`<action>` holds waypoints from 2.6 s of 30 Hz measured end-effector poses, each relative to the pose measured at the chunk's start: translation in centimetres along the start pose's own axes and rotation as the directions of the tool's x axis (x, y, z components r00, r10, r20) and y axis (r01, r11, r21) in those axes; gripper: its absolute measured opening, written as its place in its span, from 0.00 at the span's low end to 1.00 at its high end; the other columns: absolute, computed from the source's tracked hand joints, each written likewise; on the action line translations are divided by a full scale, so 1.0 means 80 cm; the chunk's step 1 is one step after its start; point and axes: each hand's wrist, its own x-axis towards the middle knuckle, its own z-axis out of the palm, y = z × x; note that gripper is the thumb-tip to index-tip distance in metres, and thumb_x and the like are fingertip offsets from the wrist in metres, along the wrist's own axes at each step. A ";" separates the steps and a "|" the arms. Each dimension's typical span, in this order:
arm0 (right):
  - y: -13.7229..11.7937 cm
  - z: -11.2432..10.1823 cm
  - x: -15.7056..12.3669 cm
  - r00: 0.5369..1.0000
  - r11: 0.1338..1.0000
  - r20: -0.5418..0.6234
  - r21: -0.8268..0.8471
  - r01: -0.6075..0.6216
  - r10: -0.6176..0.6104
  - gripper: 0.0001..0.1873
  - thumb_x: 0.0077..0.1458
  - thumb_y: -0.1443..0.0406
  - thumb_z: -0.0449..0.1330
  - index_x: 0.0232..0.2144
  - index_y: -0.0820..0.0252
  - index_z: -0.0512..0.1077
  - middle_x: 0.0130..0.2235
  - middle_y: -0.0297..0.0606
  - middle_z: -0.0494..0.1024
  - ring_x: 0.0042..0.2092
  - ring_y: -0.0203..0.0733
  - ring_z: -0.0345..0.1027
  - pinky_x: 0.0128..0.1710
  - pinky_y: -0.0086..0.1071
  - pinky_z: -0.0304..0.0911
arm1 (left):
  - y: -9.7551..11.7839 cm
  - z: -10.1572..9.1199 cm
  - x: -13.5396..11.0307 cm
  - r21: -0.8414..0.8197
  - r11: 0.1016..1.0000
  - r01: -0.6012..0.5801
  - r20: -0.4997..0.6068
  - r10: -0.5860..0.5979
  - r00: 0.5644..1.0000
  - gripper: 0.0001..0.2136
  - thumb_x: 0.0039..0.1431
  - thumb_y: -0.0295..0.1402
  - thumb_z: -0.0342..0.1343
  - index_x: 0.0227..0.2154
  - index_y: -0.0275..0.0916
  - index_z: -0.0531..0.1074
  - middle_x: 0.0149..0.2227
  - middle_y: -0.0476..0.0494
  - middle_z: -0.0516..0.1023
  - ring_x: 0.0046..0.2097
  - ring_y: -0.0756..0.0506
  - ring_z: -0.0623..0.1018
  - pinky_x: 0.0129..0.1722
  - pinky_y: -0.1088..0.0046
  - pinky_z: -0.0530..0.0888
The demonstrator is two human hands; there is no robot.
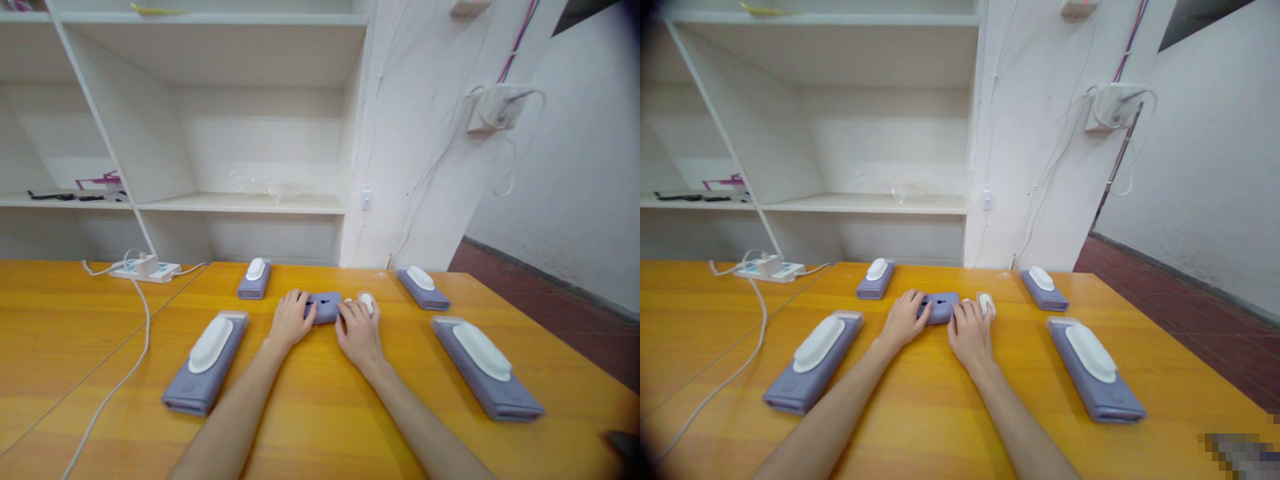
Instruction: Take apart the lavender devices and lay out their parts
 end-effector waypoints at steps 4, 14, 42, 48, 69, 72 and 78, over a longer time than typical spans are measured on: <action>0.002 -0.001 -0.001 1.000 1.000 -0.008 0.007 0.009 -0.009 0.12 0.56 0.67 0.54 0.43 0.56 0.71 0.44 0.40 0.73 0.50 0.46 0.60 0.59 0.48 0.37 | 0.000 0.000 -0.001 0.002 1.000 -0.002 -0.004 0.002 1.000 0.12 0.63 0.40 0.44 0.41 0.40 0.67 0.40 0.41 0.70 0.43 0.42 0.71 0.44 0.65 0.67; 0.007 0.003 -0.003 1.000 1.000 -0.005 0.023 0.014 -0.014 0.12 0.56 0.68 0.54 0.43 0.56 0.71 0.45 0.39 0.73 0.51 0.46 0.60 0.58 0.46 0.39 | -0.008 0.003 -0.003 -0.118 0.993 -0.019 -0.040 0.014 0.999 0.14 0.63 0.40 0.45 0.44 0.40 0.70 0.43 0.40 0.73 0.47 0.42 0.71 0.48 0.64 0.67; 0.022 0.007 -0.007 0.999 0.998 0.041 0.062 -0.003 0.001 0.17 0.55 0.67 0.53 0.48 0.56 0.70 0.49 0.40 0.71 0.53 0.47 0.58 0.55 0.43 0.46 | -0.014 0.007 -0.008 -0.242 0.970 0.014 -0.015 -0.018 1.000 0.28 0.50 0.51 0.57 0.51 0.41 0.64 0.48 0.40 0.69 0.51 0.40 0.69 0.51 0.62 0.67; 0.020 0.006 -0.008 0.999 0.999 0.031 0.031 -0.026 0.025 0.17 0.55 0.67 0.53 0.48 0.54 0.69 0.50 0.39 0.71 0.54 0.47 0.57 0.56 0.46 0.42 | -0.014 0.010 -0.008 -0.238 0.961 0.140 0.022 -0.138 0.990 0.34 0.44 0.56 0.58 0.51 0.40 0.63 0.47 0.38 0.69 0.49 0.39 0.72 0.48 0.62 0.69; 0.018 0.011 -0.008 0.992 0.981 0.001 -0.146 -0.126 0.127 0.18 0.53 0.69 0.52 0.47 0.59 0.67 0.52 0.47 0.68 0.55 0.53 0.55 0.56 0.62 0.29 | -0.018 0.007 -0.003 -0.412 0.887 0.209 -0.068 -0.259 0.963 0.36 0.39 0.55 0.62 0.49 0.40 0.63 0.49 0.38 0.70 0.51 0.38 0.72 0.51 0.60 0.67; 0.018 0.010 -0.009 0.991 0.979 -0.005 -0.154 -0.131 0.132 0.20 0.51 0.71 0.51 0.48 0.60 0.67 0.53 0.48 0.67 0.56 0.54 0.54 0.56 0.62 0.31 | -0.017 0.007 -0.003 -0.426 0.883 0.198 -0.073 -0.252 0.965 0.35 0.39 0.54 0.63 0.49 0.40 0.63 0.49 0.38 0.70 0.51 0.38 0.72 0.51 0.60 0.67; 0.012 -0.003 -0.006 0.995 0.995 -0.058 -0.055 -0.082 0.079 0.25 0.54 0.68 0.50 0.56 0.63 0.59 0.53 0.46 0.67 0.56 0.49 0.54 0.60 0.54 0.33 | -0.011 0.002 -0.003 -0.441 0.879 0.179 -0.107 -0.250 0.962 0.30 0.44 0.52 0.61 0.47 0.40 0.66 0.48 0.39 0.72 0.51 0.39 0.72 0.52 0.61 0.67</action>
